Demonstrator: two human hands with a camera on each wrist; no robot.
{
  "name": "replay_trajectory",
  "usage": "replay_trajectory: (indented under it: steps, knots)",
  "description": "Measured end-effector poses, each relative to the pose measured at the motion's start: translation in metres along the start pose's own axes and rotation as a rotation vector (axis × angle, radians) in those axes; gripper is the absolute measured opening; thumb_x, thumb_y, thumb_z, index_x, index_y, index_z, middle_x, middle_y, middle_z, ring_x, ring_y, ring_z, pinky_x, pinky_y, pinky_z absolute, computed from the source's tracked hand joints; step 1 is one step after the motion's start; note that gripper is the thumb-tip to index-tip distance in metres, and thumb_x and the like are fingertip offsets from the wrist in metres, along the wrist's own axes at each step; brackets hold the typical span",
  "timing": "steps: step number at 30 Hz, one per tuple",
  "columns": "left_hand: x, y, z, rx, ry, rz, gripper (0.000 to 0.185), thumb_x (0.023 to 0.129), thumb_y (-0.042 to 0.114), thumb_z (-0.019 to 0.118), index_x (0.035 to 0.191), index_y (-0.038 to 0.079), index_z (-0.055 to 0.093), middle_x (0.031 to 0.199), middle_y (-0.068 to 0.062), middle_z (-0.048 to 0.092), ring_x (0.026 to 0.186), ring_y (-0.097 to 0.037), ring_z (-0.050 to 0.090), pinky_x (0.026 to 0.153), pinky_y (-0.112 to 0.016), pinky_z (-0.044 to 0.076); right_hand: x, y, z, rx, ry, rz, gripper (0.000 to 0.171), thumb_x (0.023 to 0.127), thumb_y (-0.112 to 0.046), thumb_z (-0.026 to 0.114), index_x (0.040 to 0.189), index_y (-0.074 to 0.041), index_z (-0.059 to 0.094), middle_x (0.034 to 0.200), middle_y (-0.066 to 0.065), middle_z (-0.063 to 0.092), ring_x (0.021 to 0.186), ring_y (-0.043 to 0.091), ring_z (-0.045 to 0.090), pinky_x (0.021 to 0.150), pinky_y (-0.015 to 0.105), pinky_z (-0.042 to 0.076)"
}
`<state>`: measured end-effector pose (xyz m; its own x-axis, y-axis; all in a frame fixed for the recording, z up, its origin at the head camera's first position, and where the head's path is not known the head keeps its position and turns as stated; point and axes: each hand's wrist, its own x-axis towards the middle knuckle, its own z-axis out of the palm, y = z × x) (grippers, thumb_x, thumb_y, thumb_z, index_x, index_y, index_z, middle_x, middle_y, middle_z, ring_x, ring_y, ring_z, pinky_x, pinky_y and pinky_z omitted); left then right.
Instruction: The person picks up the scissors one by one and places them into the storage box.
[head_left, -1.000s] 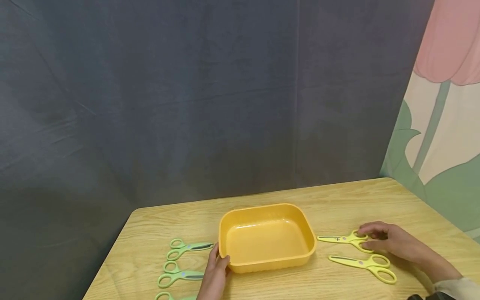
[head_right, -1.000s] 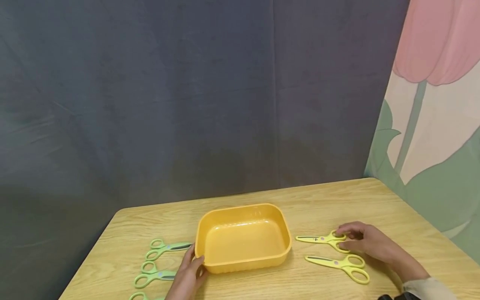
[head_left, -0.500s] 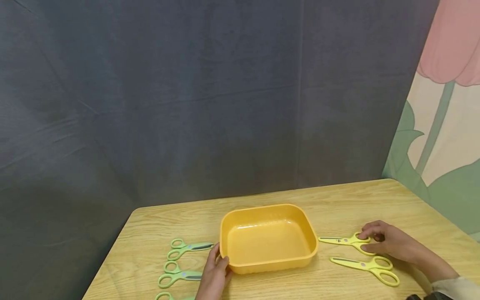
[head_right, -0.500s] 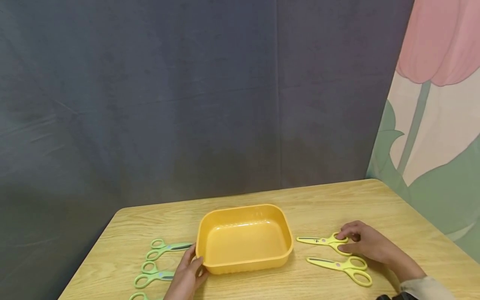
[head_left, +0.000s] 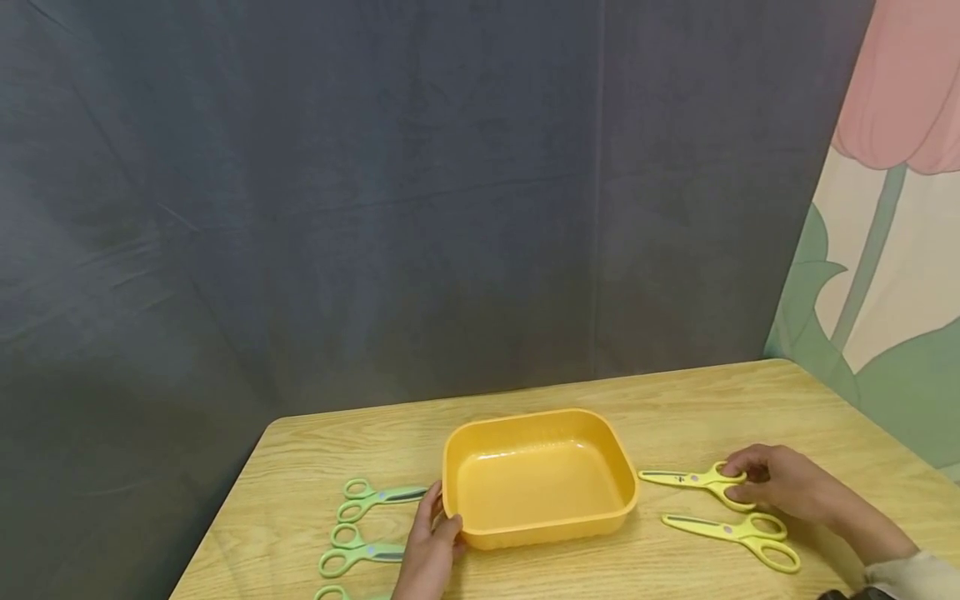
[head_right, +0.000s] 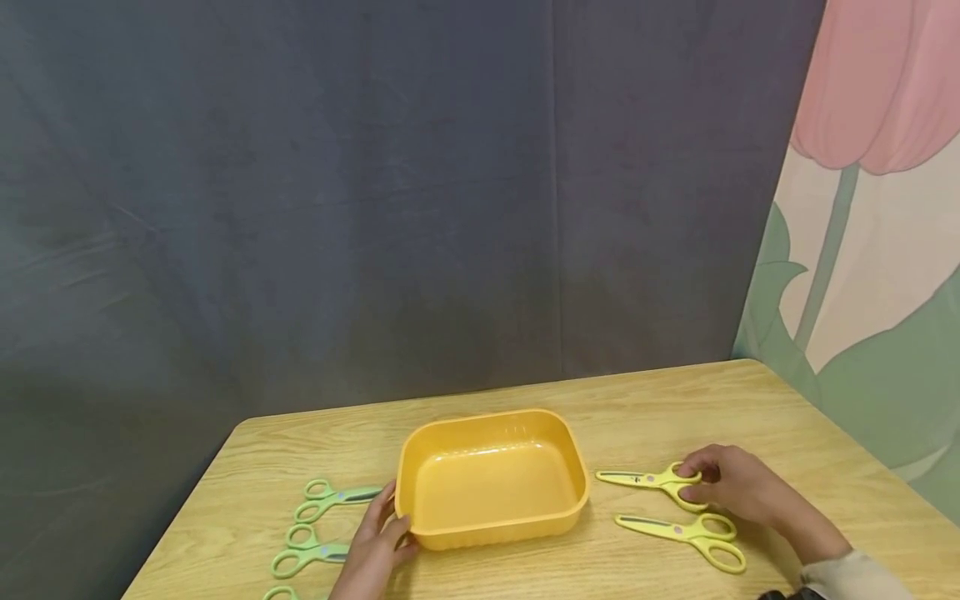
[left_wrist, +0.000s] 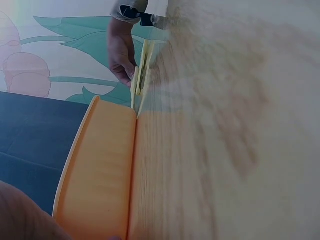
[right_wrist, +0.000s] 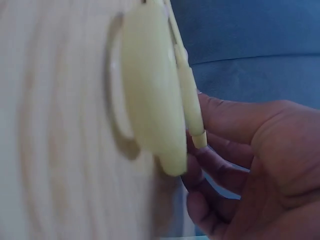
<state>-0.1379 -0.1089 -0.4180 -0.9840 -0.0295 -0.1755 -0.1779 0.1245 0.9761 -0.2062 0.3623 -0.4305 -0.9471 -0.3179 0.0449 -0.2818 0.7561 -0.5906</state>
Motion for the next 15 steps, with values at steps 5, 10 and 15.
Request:
replay_trajectory:
  steps: [5, 10, 15]
  knots:
    - [0.000, 0.001, 0.001, -0.009, 0.011, -0.014, 0.065, 0.102, 0.009, 0.044, 0.158, 0.003, 0.012, 0.155, -0.035, 0.023, 0.126, -0.043, 0.053, 0.088, -0.041, 0.056, 0.000, -0.012, -0.003, -0.038, 0.014, 0.075, 0.026, 0.085, -0.024, 0.078, 0.102, -0.006, 0.070, 0.117, 0.023, 0.068, 0.079, -0.011, 0.052, 0.065, 0.018, 0.051]
    - [0.000, 0.000, -0.001, -0.017, 0.000, -0.004, 0.065, 0.102, 0.008, 0.044, 0.158, 0.003, 0.012, 0.155, -0.036, 0.024, 0.123, -0.039, 0.055, 0.086, -0.040, 0.057, -0.001, -0.015, -0.005, 0.043, -0.003, 0.094, 0.028, 0.087, -0.023, 0.076, 0.105, -0.002, 0.068, 0.124, 0.029, 0.063, 0.081, -0.007, 0.061, 0.065, 0.021, 0.056]
    - [0.000, 0.000, -0.002, -0.021, -0.007, 0.006, 0.064, 0.102, 0.009, 0.044, 0.158, 0.003, 0.013, 0.155, -0.036, 0.024, 0.125, -0.043, 0.054, 0.087, -0.040, 0.057, 0.000, -0.015, -0.005, -0.023, 0.057, 0.072, 0.024, 0.085, -0.026, 0.079, 0.100, -0.008, 0.071, 0.122, 0.024, 0.066, 0.084, -0.009, 0.061, 0.069, 0.020, 0.055]
